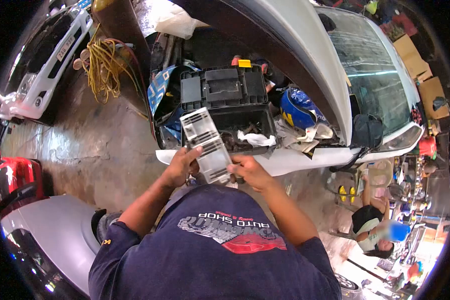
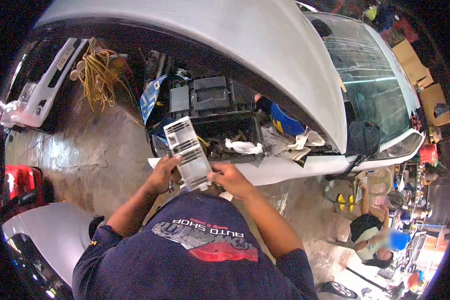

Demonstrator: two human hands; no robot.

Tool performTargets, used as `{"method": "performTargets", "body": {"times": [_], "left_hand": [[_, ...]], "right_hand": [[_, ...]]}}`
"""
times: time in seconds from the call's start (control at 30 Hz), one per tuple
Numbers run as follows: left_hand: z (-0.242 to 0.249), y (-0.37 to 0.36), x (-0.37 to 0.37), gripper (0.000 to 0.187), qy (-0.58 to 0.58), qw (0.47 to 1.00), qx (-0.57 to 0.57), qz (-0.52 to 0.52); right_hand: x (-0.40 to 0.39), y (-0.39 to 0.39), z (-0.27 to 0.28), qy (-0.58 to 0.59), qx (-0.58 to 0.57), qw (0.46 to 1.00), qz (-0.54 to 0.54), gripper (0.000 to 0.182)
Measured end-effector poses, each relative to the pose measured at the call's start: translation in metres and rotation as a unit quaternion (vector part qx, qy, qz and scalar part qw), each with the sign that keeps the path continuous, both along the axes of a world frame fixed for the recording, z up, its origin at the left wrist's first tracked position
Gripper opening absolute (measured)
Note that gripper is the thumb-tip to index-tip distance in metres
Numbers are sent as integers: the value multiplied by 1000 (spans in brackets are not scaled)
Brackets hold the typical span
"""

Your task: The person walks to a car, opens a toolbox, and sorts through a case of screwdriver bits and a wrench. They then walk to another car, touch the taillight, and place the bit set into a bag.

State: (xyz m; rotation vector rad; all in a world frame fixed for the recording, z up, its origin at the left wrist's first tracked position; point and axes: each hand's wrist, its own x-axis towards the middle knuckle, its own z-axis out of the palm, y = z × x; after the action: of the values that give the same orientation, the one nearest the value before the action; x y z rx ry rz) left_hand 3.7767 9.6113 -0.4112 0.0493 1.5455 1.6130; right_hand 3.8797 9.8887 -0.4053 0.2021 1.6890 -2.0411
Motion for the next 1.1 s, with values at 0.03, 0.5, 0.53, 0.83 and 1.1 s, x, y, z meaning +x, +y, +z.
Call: {"method": "performTargets", "body": {"times": [0.03,0.5,0.53,0.83,1.1], "left_hand": [[6,-1,-1,51,3,1000,4,4],[-10,-157,-9,48,-4,950,98,297],[-1,-161,-5,47,-2,937,125,325],[-22,-216,16,51,-8,935,86,345],[-22,-220,12,48,-15,942,80,326]], "right_hand": [[-9,-8,1,3,20,999,50,35],[-196,44,-133,65,593,771,222,35],[-197,41,-144,77,605,755,239,35],[-231,6,-175,-180,723,630,218,53],[-227,-1,-181,-186,737,626,173,41]]}}
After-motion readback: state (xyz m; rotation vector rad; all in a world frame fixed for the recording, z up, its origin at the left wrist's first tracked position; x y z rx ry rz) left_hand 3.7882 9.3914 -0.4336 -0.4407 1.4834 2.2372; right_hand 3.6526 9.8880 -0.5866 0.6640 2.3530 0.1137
